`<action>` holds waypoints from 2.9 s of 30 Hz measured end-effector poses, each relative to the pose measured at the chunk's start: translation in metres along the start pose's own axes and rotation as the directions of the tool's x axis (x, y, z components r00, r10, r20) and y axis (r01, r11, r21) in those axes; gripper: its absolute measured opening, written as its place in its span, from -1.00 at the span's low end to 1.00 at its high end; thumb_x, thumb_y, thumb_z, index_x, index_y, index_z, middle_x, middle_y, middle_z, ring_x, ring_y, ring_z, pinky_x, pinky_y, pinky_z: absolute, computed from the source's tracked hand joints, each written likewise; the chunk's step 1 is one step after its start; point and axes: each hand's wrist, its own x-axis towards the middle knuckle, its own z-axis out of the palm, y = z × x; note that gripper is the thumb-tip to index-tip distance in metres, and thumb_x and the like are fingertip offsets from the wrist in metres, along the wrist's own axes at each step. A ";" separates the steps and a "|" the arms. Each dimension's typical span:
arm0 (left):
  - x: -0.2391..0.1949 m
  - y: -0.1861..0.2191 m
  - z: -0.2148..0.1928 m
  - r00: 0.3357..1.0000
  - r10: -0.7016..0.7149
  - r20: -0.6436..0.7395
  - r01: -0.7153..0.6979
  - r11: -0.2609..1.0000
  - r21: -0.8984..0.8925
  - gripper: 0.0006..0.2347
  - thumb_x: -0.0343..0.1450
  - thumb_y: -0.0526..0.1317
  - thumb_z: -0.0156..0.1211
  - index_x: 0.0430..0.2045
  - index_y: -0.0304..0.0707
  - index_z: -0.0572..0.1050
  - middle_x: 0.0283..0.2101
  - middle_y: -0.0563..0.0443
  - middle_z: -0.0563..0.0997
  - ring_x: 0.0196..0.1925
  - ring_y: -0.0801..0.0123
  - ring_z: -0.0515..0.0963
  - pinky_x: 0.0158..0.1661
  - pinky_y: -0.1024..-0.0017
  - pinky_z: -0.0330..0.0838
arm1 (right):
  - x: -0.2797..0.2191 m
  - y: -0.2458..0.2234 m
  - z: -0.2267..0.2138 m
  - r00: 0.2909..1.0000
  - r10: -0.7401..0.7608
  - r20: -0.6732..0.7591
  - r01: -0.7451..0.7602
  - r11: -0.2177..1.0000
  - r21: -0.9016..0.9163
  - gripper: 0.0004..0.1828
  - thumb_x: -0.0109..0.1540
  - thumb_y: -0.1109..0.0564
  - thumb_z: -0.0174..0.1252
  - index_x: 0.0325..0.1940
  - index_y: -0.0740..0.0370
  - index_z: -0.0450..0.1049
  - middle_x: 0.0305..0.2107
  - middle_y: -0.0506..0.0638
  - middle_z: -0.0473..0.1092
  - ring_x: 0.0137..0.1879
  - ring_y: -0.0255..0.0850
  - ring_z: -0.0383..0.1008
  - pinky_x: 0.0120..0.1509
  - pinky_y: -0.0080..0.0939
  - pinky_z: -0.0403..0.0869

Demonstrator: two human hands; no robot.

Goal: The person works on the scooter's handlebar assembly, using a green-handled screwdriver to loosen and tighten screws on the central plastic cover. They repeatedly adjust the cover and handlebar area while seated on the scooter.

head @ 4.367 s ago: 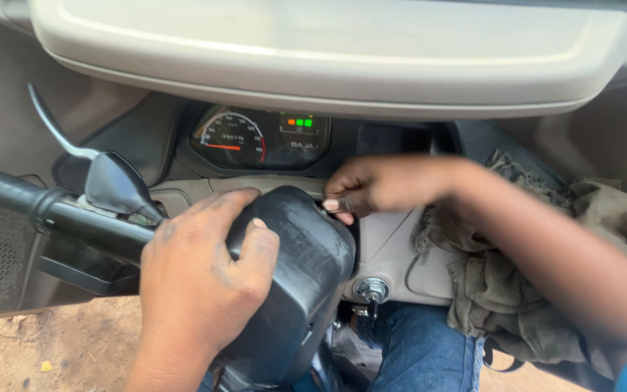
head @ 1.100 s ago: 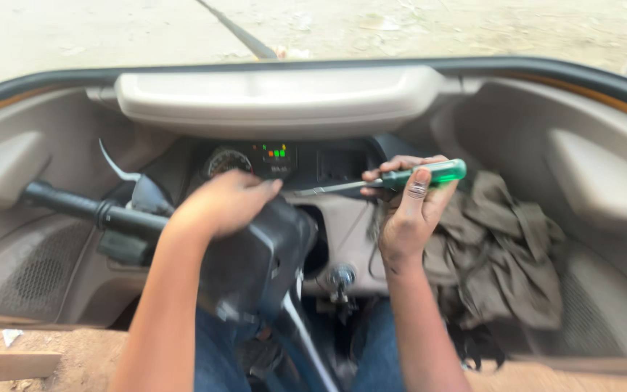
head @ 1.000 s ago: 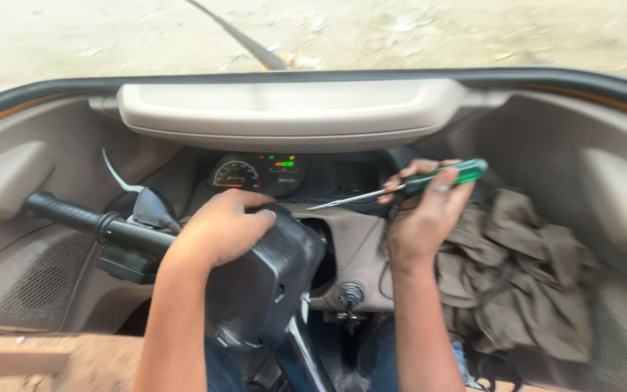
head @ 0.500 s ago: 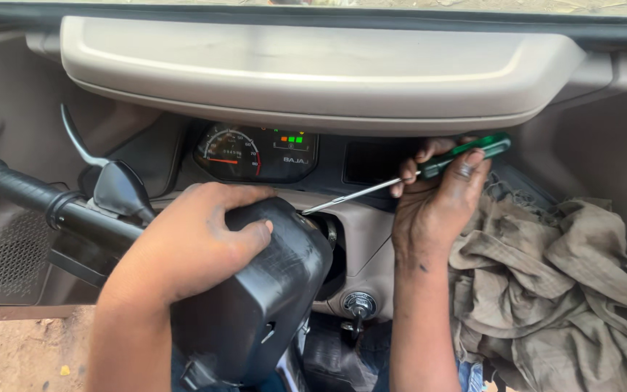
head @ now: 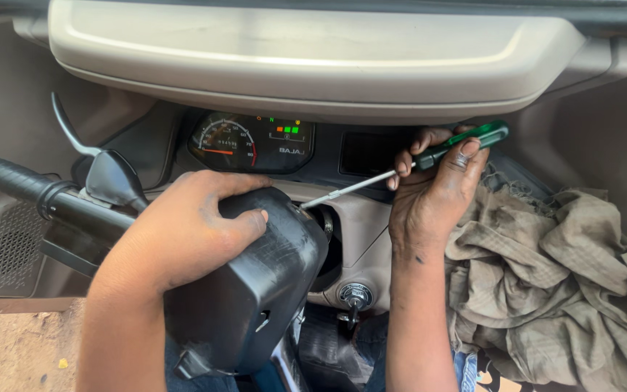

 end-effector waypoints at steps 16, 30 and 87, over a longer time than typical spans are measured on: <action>0.003 -0.008 0.002 0.998 -0.063 0.029 0.064 0.998 -0.009 -0.57 0.26 -0.10 0.24 0.03 -0.16 0.64 -0.05 -0.15 0.77 0.01 0.13 0.70 0.11 0.34 0.47 | 0.013 -0.014 -0.005 0.985 0.173 0.024 -0.171 0.982 -0.082 -0.67 0.49 -0.12 -0.01 0.16 0.15 0.27 -0.30 0.07 0.44 -0.22 -0.09 0.53 -0.22 -0.20 0.49; 0.059 0.095 0.064 0.895 0.389 0.221 -0.437 0.862 0.255 -0.70 0.40 -0.04 0.19 -0.29 -0.37 0.53 -0.26 -0.26 0.63 -0.19 -0.07 0.66 -0.16 0.08 0.52 | 0.015 -0.018 -0.005 0.979 0.196 -0.050 -0.199 0.977 -0.076 -0.69 0.47 -0.07 0.14 0.04 0.25 0.43 -0.27 0.04 0.51 -0.28 -0.30 0.43 -0.25 -0.32 0.37; 0.098 0.094 0.114 0.843 0.536 0.034 -0.537 0.840 0.071 -0.65 0.47 0.03 0.02 -0.32 -0.29 0.62 -0.29 -0.24 0.66 -0.20 -0.09 0.65 -0.18 0.06 0.47 | 0.032 -0.070 -0.044 0.953 0.176 0.246 -0.133 0.975 -0.179 -0.67 0.49 0.10 0.16 0.25 0.34 0.33 -0.07 0.17 0.47 0.03 -0.12 0.56 0.19 -0.12 0.60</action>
